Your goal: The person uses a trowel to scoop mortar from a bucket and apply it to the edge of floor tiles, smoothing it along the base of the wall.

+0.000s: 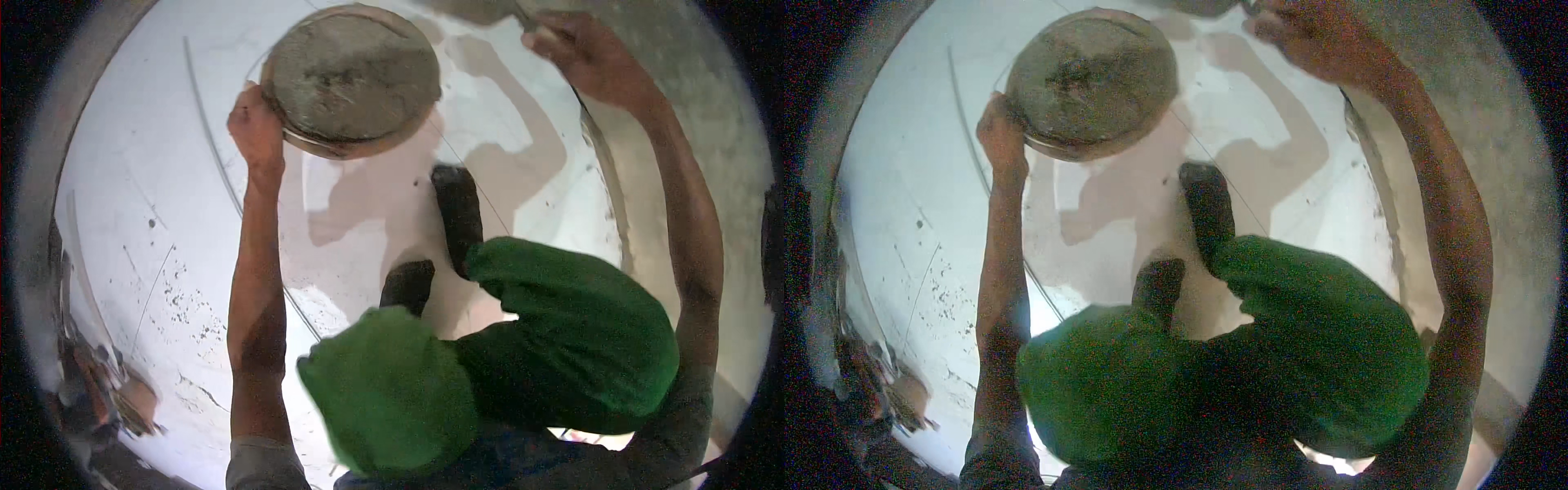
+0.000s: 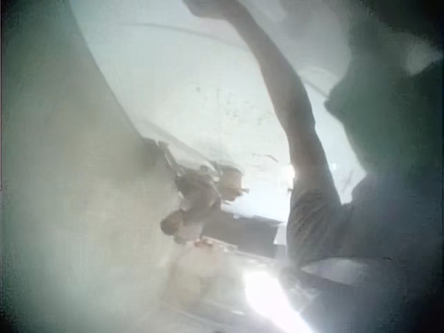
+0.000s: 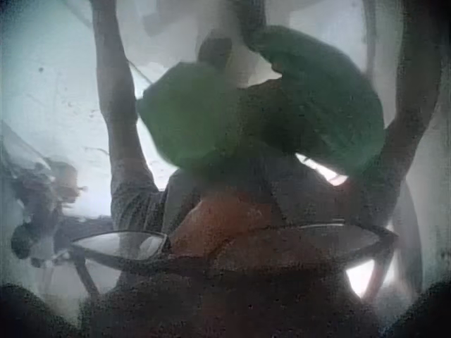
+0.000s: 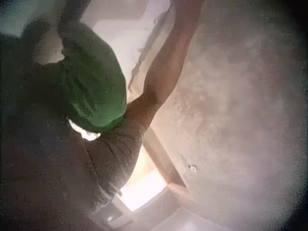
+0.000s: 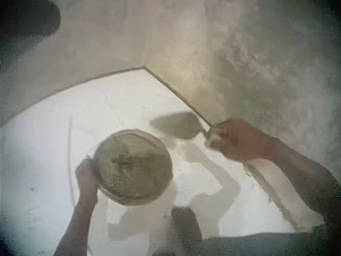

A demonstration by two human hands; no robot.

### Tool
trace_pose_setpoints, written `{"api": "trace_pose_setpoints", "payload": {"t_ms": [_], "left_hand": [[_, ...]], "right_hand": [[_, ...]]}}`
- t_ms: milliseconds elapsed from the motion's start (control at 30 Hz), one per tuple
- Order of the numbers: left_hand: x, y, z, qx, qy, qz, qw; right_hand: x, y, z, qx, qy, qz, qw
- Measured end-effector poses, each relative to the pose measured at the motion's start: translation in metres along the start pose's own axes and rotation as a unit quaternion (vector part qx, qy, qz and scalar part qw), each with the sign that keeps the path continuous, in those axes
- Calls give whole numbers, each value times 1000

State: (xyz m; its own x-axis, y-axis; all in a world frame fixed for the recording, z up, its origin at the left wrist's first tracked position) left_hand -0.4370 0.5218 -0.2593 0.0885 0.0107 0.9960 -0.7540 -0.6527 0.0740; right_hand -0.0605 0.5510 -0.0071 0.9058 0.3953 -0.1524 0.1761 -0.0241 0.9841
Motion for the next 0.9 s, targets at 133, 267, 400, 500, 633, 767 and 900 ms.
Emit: {"api": "trace_pose_setpoints", "payload": {"t_ms": [133,267,400,500,633,767,900], "left_hand": [[28,11,8,-95,41,-2,995],[39,28,12,-192,72,-94,974],[40,66,13,-257,64,-136,955],[47,110,22,-206,60,-187,959],[75,170,83,-106,135,-197,965],[80,152,144,-160,285,-148,934],[71,89,172,-416,317,-153,839]], "right_hand": [[-33,-16,-16,60,186,83,977],[-33,-72,-51,-115,173,146,967],[-59,-127,-67,-201,141,-49,968],[-58,-149,-70,-318,11,-115,941],[-35,-118,-72,-270,122,-212,931],[6,-119,-69,-333,-56,-321,885],[11,-147,-78,-174,129,-383,898]]}}
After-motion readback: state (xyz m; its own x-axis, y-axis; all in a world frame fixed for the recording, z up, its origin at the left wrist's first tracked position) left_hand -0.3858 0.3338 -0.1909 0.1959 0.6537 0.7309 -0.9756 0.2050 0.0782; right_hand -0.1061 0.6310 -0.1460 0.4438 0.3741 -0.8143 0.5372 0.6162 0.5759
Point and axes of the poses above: each hand's wrist, its own z-axis away from the middle knuckle, its own y-axis out of the back of the hand, x = y × z, the point moved 4 cm from there along -z, towards the middle knuckle, and after that the axes turned 14 degrees about x, right-handed, at the moved point
